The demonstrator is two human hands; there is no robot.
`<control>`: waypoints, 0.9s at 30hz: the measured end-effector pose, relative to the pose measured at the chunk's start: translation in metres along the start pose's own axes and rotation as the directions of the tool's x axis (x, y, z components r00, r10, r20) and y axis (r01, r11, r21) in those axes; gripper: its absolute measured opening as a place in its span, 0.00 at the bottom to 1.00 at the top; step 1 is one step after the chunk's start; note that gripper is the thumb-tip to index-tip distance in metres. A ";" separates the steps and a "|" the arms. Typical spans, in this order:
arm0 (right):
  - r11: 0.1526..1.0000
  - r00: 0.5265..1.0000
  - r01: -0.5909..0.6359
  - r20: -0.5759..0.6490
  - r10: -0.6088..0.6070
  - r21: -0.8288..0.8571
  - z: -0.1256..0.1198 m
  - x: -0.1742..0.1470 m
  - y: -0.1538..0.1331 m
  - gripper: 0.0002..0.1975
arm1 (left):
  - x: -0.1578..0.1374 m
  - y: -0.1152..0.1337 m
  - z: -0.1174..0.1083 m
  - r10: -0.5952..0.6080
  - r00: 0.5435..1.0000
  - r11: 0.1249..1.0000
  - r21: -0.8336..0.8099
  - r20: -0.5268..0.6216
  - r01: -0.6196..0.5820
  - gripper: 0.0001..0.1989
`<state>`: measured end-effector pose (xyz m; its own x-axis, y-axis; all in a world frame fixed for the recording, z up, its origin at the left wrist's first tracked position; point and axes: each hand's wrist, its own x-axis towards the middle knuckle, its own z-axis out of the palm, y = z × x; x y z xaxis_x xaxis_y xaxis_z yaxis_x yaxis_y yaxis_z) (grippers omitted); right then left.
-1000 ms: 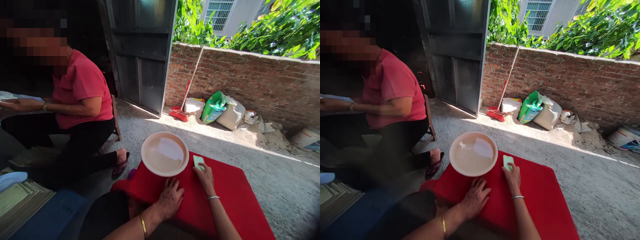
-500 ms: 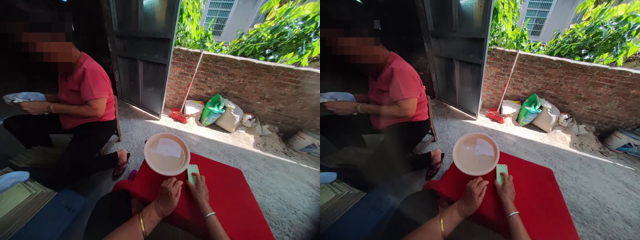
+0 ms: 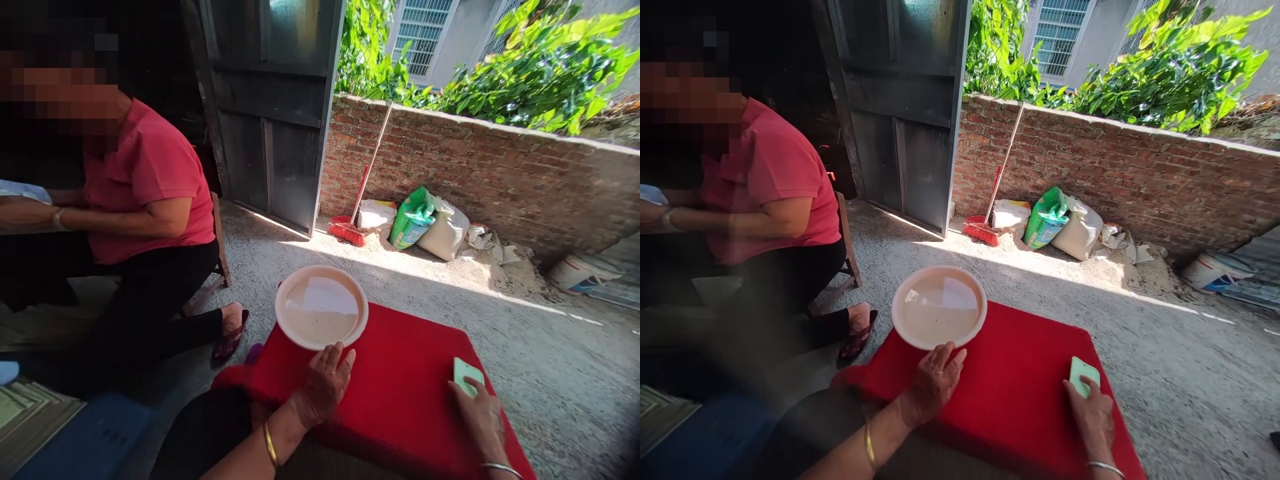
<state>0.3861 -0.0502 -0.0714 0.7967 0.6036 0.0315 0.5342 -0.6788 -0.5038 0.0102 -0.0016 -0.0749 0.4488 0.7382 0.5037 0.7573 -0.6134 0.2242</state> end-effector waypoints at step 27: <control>0.873 0.791 0.443 0.369 -0.488 0.206 0.056 -0.136 -0.098 0.18 | 0.057 -0.019 -0.053 -0.257 0.790 0.964 0.204 0.556 0.170 0.16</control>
<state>0.2096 -0.0423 -0.0749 0.2646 0.9632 -0.0480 0.7607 -0.2391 -0.6034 -0.0034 0.0369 -0.0065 0.4236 0.8974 -0.1234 0.9033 -0.4083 0.1316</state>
